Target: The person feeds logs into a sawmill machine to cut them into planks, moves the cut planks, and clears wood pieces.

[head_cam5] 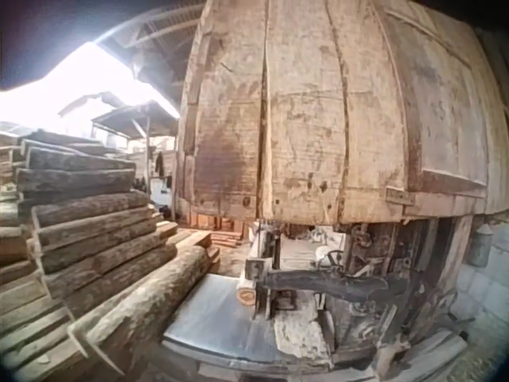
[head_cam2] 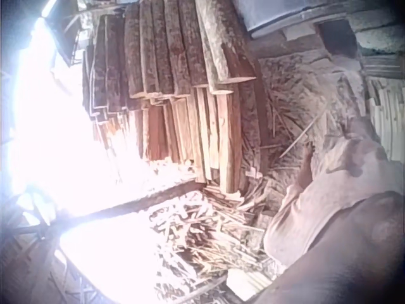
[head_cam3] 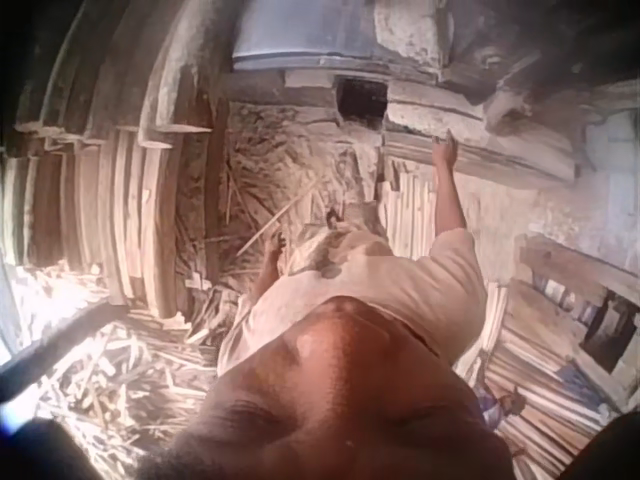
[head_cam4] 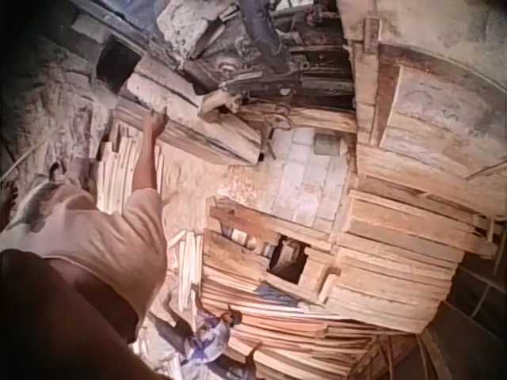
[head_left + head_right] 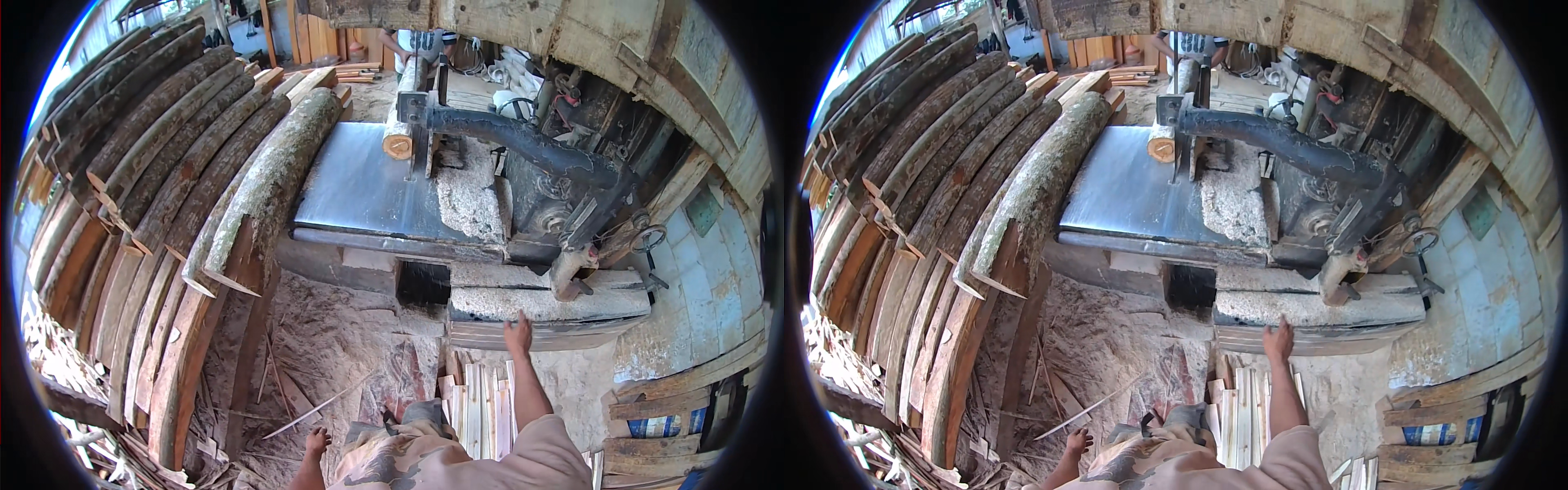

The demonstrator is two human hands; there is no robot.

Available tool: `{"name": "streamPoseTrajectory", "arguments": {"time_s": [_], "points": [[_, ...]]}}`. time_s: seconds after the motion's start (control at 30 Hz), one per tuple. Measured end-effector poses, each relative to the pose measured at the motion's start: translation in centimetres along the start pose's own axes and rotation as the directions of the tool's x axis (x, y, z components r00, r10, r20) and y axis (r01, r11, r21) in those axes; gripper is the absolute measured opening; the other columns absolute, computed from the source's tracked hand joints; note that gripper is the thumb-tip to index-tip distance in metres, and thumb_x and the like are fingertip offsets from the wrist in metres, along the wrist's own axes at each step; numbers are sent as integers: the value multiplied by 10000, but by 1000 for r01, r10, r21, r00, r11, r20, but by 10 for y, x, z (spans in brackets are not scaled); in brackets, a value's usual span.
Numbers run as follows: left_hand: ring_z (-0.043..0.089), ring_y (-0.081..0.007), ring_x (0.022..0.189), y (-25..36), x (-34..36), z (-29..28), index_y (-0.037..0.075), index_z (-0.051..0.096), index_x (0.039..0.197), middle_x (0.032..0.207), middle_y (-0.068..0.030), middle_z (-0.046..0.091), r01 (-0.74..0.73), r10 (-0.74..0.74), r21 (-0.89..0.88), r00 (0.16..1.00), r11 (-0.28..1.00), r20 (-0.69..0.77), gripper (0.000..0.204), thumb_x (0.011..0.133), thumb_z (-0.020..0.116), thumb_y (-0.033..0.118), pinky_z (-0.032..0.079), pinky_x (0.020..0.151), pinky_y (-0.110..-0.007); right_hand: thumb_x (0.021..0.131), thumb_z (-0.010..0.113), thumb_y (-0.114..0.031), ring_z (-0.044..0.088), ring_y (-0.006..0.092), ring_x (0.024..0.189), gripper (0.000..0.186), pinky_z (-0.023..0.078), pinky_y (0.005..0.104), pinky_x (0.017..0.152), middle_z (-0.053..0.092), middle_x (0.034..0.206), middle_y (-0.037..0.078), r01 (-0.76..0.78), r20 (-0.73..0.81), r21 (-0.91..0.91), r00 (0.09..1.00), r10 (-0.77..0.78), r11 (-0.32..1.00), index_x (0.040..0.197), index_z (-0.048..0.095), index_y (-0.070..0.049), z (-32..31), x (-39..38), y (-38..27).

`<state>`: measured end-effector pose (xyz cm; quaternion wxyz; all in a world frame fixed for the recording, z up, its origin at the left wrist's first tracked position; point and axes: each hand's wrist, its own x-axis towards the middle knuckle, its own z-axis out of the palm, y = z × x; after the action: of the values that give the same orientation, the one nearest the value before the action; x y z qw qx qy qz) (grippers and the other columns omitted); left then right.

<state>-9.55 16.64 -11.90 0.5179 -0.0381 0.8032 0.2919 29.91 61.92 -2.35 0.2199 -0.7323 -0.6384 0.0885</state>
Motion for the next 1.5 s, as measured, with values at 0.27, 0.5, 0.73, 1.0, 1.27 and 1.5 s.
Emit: {"name": "streamPoseTrajectory", "arguments": {"time_s": [0.27,0.5,0.73,1.0,1.27,1.5], "points": [[598,-171,705,34,31,20,69,454,1231,896,-87,641,-44,60,-121,990,992,128,429,886,494,321,429,586,-323,743,561,-400,574,275,1007,394,445,360,867,612,1070,123,-53,815,-62,574,81,997,1028,650,-143,144,-199,-23],[599,-200,755,129,80,42,-37,442,1228,967,-144,617,-107,101,11,967,994,234,505,860,560,288,484,622,-302,754,537,-433,571,284,1012,422,438,363,873,610,1068,133,-165,861,-47,493,123,985,1049,641,-150,171,-160,-28],[607,-211,876,325,121,66,-3,471,1219,995,-142,605,-352,346,23,928,936,137,628,836,529,491,462,668,-311,814,524,-460,643,230,733,468,505,332,653,655,892,133,-89,884,83,466,-32,993,1029,623,-56,201,-20,-90],[431,-306,1138,575,95,126,74,307,1350,1243,-175,478,-511,548,-206,807,834,218,896,762,341,748,310,933,-454,785,461,-649,592,207,866,708,498,376,687,559,1048,122,-604,738,566,675,-18,561,1176,473,-59,118,177,-321],[411,-300,1152,577,104,142,108,267,1384,1294,-122,444,-361,416,-209,754,909,508,955,734,214,806,304,920,-479,690,420,-780,189,289,1327,956,182,505,1038,270,1412,160,-705,841,500,534,-88,503,1381,292,-132,126,147,-351],[466,-286,1130,498,76,125,136,345,1340,1270,-91,473,-195,451,-445,666,874,594,777,832,185,702,394,878,-476,711,363,-788,422,304,1162,968,340,403,939,442,1282,184,-670,811,445,583,51,594,1280,423,-7,123,51,-331]]}}
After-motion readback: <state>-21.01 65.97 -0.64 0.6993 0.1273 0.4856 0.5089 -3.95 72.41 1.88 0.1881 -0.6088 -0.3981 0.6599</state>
